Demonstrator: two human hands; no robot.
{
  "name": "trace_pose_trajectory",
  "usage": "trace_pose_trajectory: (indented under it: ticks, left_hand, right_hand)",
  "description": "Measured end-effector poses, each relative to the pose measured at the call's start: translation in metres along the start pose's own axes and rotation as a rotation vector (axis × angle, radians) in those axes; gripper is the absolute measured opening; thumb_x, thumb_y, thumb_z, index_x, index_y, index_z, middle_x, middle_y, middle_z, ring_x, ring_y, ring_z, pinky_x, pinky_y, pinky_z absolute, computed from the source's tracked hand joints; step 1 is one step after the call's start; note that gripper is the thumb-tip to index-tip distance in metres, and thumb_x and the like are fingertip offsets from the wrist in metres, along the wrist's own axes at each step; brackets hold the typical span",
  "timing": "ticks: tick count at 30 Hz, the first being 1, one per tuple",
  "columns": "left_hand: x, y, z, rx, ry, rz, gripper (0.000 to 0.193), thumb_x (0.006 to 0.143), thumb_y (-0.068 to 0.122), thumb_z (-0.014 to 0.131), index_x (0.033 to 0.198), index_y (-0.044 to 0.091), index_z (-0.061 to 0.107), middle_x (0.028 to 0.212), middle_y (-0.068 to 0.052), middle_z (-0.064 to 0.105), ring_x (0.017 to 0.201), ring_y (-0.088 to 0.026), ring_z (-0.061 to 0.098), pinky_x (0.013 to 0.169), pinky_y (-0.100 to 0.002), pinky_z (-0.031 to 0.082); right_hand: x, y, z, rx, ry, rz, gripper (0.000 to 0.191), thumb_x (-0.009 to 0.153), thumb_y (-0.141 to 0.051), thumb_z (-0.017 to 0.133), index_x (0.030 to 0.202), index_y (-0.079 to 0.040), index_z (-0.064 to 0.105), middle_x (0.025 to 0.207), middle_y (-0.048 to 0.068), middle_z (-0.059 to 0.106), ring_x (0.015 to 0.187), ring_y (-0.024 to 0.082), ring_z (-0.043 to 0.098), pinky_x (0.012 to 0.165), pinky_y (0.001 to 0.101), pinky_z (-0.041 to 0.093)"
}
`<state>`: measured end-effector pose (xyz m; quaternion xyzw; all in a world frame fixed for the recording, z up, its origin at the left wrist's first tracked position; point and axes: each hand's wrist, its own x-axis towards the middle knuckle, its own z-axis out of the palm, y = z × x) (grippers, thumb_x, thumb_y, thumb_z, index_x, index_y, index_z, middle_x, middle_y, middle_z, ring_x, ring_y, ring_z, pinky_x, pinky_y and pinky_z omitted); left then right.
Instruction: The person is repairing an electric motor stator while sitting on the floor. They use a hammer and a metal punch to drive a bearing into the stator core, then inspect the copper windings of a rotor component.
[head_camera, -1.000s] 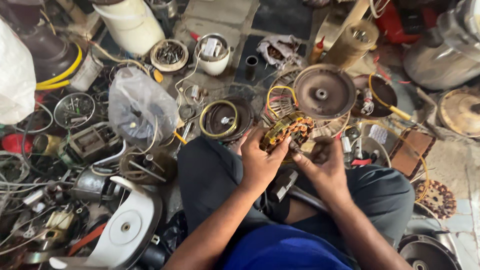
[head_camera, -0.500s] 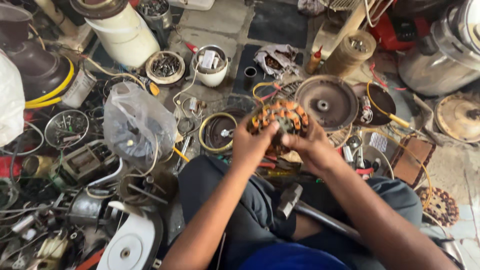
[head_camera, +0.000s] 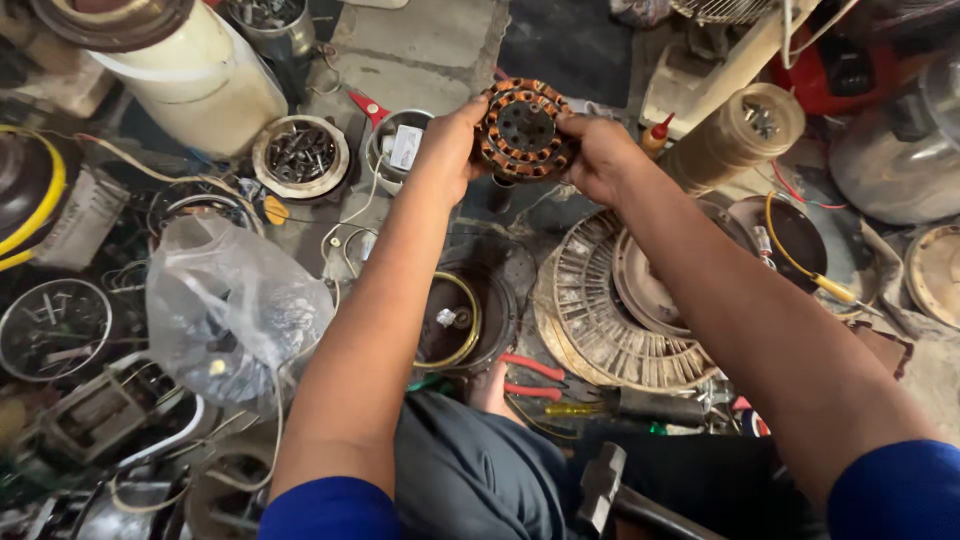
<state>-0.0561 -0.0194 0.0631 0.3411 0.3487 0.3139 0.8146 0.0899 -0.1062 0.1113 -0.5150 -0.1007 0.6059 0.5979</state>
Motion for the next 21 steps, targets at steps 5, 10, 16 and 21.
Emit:
trace_pose_trajectory:
  ticks: [5, 10, 16, 21]
  left_hand:
    - [0.032, -0.022, -0.016, -0.010, 0.079, -0.067, 0.033, 0.096, 0.032, 0.063, 0.114, 0.005, 0.071, 0.101, -0.009, 0.077, 0.083, -0.023, 0.076, 0.068, -0.042, 0.064]
    - [0.047, -0.037, -0.023, 0.001, 0.166, -0.114, 0.033, 0.093, 0.032, 0.067, 0.112, 0.004, 0.069, 0.099, -0.008, 0.076, 0.081, -0.023, 0.076, 0.065, -0.042, 0.063]
    - [0.054, -0.059, -0.029, 0.013, 0.220, -0.131, 0.034, 0.090, 0.028, 0.069, 0.114, 0.003, 0.070, 0.099, -0.009, 0.076, 0.080, -0.022, 0.075, 0.063, -0.040, 0.063]
    - [0.064, -0.073, -0.035, 0.029, 0.243, -0.121, 0.035, 0.088, 0.023, 0.071, 0.115, 0.000, 0.071, 0.098, -0.012, 0.075, 0.078, -0.024, 0.074, 0.061, -0.042, 0.062]
  right_hand:
    - [0.034, 0.017, -0.010, -0.046, -0.027, 0.029, 0.024, 0.103, -0.018, 0.055, 0.122, -0.005, 0.060, 0.115, 0.012, 0.073, 0.102, 0.028, 0.073, 0.087, 0.0515, 0.062]
    - [0.053, 0.027, -0.012, -0.055, 0.020, 0.061, 0.024, 0.103, -0.019, 0.054, 0.119, -0.003, 0.063, 0.113, 0.013, 0.075, 0.100, 0.027, 0.076, 0.086, 0.0469, 0.065]
    - [0.074, 0.044, -0.017, -0.192, 0.162, 0.048, 0.019, 0.101, -0.020, 0.059, 0.111, -0.006, 0.066, 0.099, 0.009, 0.074, 0.083, 0.023, 0.074, 0.071, 0.0432, 0.065]
    - [0.090, 0.054, -0.023, -0.162, 0.193, 0.089, 0.021, 0.100, -0.021, 0.055, 0.107, -0.005, 0.066, 0.089, 0.009, 0.074, 0.072, 0.025, 0.073, 0.060, 0.0451, 0.063]
